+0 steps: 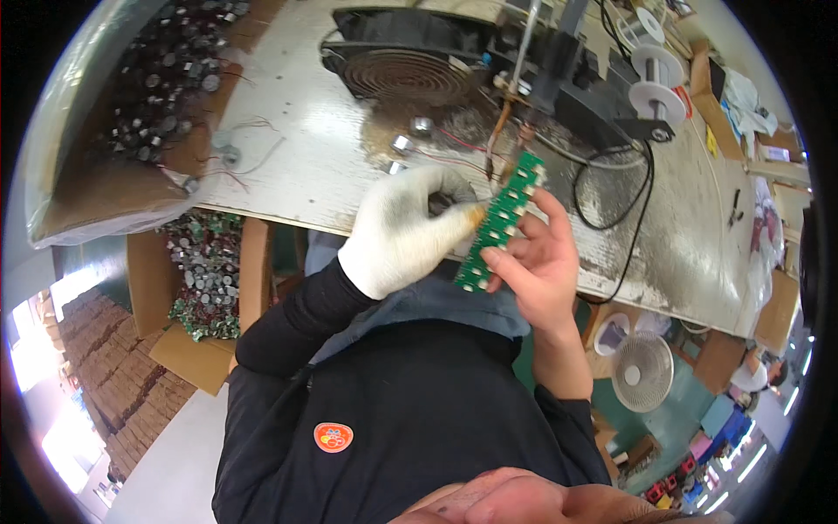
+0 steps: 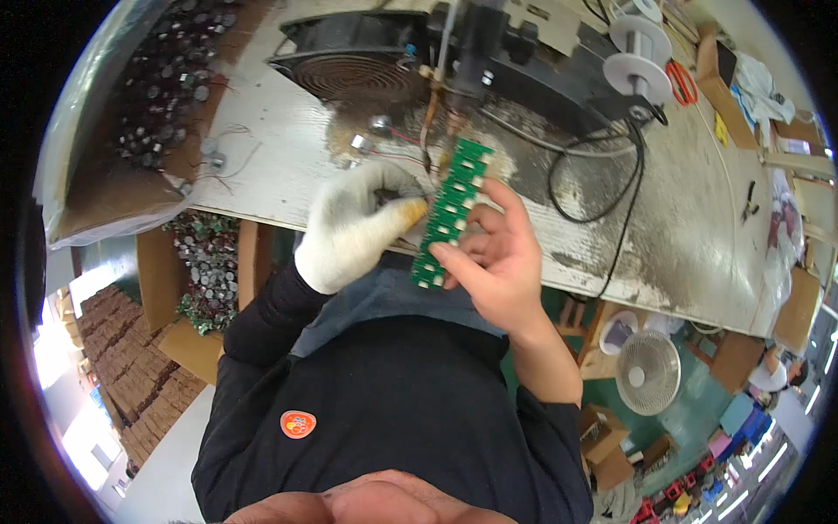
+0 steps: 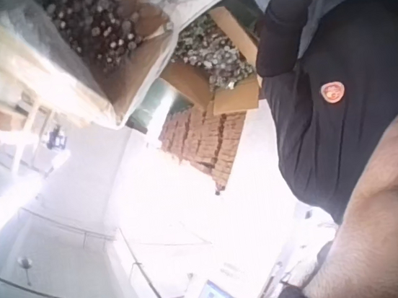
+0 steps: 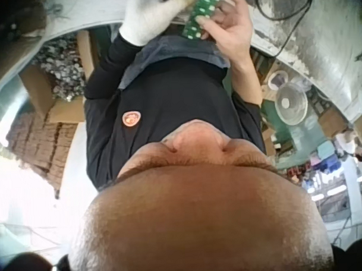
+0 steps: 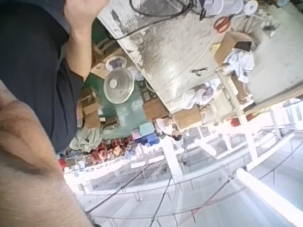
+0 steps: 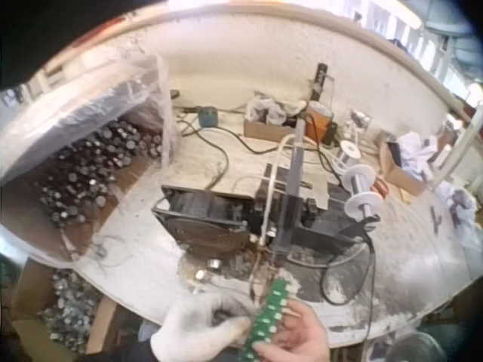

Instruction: Soldering electronic components onto a printed circuit board at a workbench.

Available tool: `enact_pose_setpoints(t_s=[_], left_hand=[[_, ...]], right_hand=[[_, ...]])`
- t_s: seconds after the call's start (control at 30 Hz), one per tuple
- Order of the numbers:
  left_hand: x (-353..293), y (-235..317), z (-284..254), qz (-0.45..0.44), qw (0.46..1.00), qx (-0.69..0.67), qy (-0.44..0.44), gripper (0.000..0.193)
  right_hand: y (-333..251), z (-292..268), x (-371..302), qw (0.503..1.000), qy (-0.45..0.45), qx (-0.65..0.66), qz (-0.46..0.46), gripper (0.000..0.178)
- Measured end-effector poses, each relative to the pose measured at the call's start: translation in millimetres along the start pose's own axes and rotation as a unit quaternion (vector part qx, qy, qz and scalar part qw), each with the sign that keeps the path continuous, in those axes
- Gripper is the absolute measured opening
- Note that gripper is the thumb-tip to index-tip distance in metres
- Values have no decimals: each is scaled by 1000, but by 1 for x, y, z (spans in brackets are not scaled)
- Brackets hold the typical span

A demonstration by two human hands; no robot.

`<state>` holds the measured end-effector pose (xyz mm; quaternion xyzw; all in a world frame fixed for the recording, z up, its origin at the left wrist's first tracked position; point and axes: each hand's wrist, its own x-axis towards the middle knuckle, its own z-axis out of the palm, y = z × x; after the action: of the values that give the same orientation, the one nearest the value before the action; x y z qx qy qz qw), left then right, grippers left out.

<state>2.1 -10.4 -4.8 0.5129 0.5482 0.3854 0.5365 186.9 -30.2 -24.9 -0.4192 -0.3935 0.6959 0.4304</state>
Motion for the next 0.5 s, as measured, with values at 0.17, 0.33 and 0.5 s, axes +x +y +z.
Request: enact_pose_setpoints(t_s=[0.17,0.33,0.5], left_hand=[[3,-27,-21,235,947,211,58,53],[-15,-24,-65,245,885,361,161,35],[-38,-8,-120,126,813,454,344,24]], right_hand=[[-2,-6,2,996,62,-36,-44,66],[0,-8,4,996,72,-28,-38,66],[4,-7,9,997,63,-36,-40,65]])
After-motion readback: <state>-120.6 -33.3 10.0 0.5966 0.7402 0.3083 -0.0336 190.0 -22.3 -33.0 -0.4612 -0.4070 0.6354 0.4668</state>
